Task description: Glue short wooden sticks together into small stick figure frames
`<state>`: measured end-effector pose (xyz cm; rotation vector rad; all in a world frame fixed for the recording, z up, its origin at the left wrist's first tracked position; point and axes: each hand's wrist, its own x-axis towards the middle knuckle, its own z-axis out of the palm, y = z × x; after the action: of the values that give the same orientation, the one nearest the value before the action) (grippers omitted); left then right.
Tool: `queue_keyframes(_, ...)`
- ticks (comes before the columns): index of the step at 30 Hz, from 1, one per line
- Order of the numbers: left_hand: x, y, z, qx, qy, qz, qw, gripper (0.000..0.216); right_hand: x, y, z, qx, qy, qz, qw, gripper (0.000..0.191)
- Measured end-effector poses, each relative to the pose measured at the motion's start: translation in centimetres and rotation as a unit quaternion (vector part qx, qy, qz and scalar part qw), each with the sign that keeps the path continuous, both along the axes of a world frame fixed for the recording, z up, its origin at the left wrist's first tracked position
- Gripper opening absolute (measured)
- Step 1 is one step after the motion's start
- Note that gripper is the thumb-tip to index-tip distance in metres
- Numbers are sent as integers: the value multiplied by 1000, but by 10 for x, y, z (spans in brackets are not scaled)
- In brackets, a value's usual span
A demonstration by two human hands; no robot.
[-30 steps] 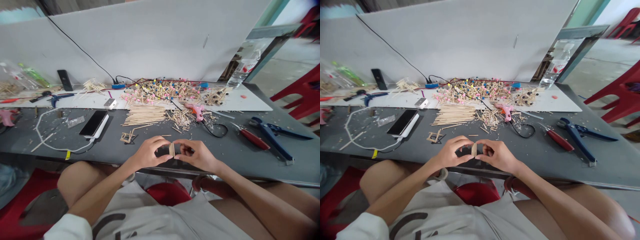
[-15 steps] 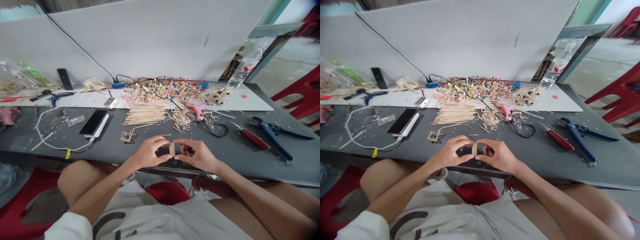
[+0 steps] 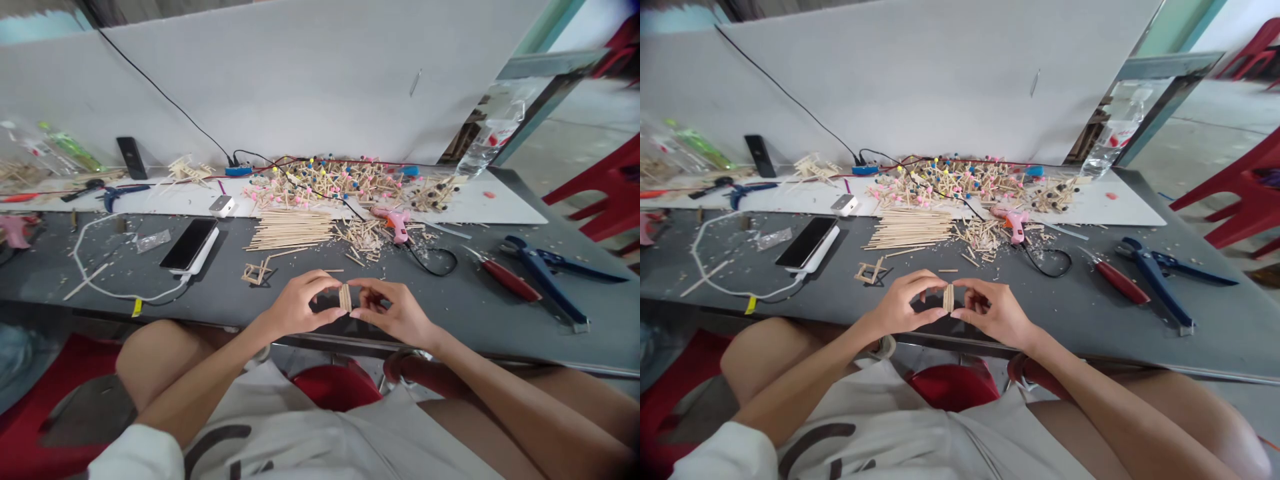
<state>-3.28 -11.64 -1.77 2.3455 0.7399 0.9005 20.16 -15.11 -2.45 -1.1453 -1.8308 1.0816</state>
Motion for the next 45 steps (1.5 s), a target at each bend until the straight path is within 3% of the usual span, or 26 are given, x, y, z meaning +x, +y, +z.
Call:
queue_keyframes(31,-1,-1,-5,20,17,2,1000,40,2,0,0,8,-31,9,999,47)
queue_keyframes(41,-1,-1,-5,22,13,7,1000,40,4,1,3,-2,-16,13,1000,49)
queue_keyframes(45,-1,-1,-6,32,-8,7,999,41,5,2,7,-30,41,-13,999,45)
